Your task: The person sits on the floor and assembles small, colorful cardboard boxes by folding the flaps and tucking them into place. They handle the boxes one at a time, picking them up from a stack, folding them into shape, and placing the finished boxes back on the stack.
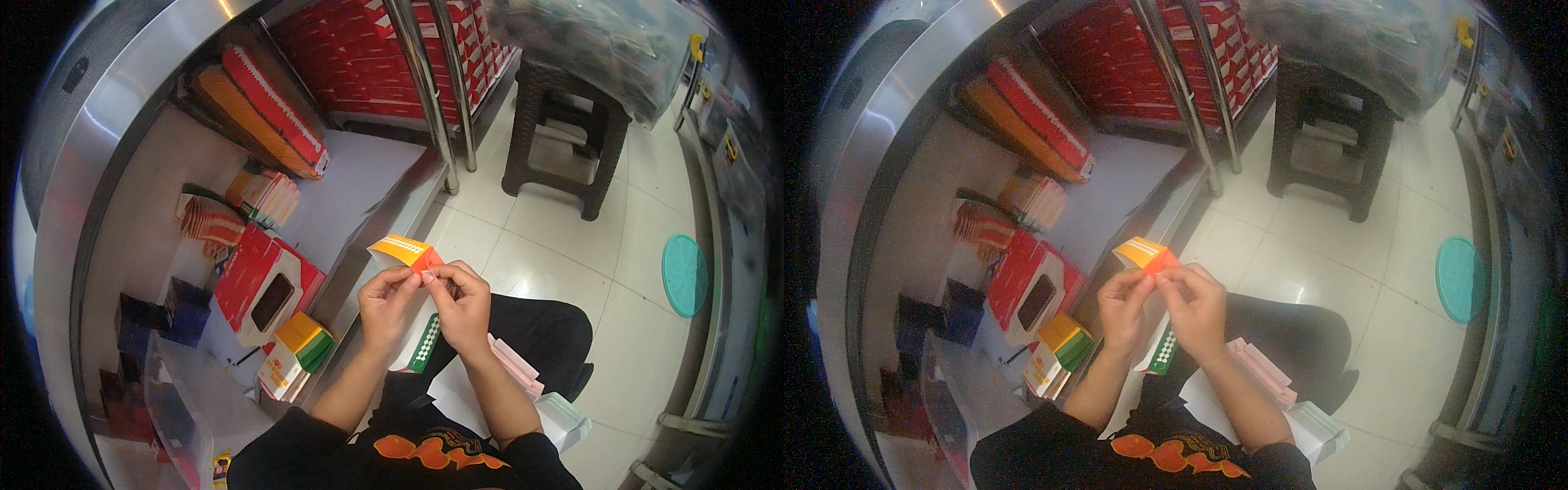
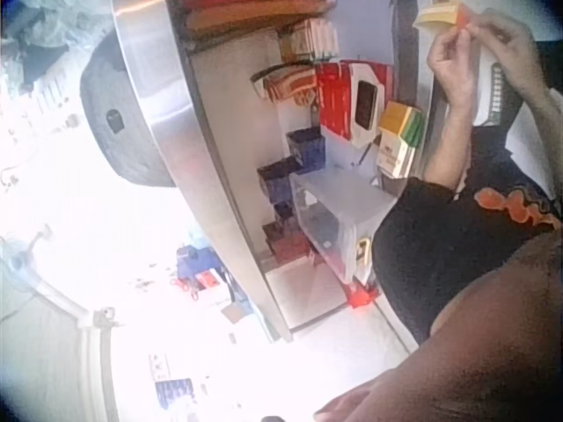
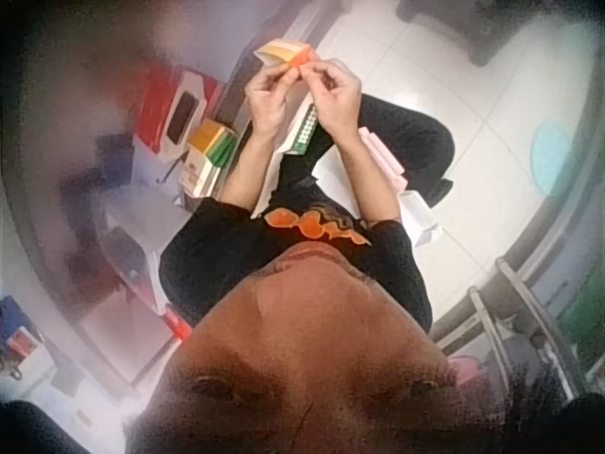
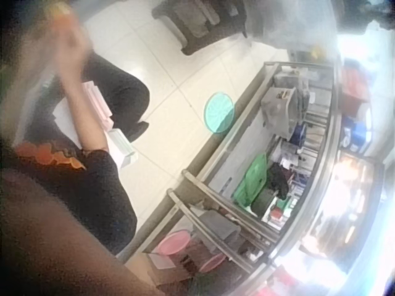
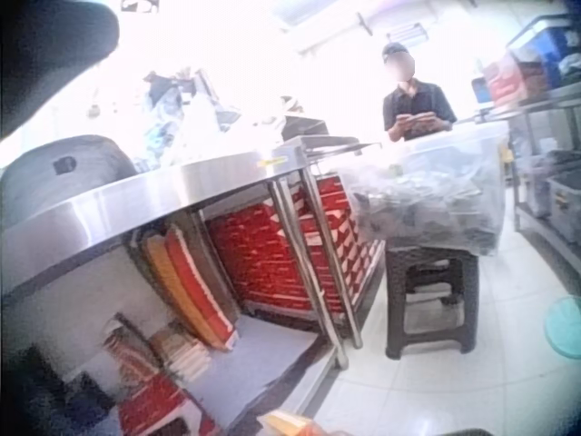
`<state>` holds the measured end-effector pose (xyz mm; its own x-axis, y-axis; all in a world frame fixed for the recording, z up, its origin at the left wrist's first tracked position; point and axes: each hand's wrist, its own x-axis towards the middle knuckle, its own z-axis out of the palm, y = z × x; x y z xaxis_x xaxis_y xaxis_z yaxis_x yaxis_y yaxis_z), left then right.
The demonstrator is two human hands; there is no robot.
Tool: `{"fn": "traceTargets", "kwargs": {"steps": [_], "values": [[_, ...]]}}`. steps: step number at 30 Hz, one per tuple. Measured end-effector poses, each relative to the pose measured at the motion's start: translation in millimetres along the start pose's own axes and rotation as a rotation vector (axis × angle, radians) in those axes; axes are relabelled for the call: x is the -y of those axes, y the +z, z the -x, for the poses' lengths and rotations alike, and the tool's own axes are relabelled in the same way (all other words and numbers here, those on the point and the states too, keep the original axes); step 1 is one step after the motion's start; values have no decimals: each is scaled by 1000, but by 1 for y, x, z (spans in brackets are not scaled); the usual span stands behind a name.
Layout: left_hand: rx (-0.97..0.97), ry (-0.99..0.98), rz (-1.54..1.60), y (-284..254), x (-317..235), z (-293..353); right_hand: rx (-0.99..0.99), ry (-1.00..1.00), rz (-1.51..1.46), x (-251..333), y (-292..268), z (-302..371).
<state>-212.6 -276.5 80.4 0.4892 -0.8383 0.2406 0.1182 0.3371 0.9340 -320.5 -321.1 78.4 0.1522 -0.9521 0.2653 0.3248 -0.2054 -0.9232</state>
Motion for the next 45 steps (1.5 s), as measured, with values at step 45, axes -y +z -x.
{"fn": "traceTargets", "kwargs": {"steps": [45], "values": [[109, 158, -257, 0, -25, -1, 16, -300, 497, 10, 4, 4]]}}
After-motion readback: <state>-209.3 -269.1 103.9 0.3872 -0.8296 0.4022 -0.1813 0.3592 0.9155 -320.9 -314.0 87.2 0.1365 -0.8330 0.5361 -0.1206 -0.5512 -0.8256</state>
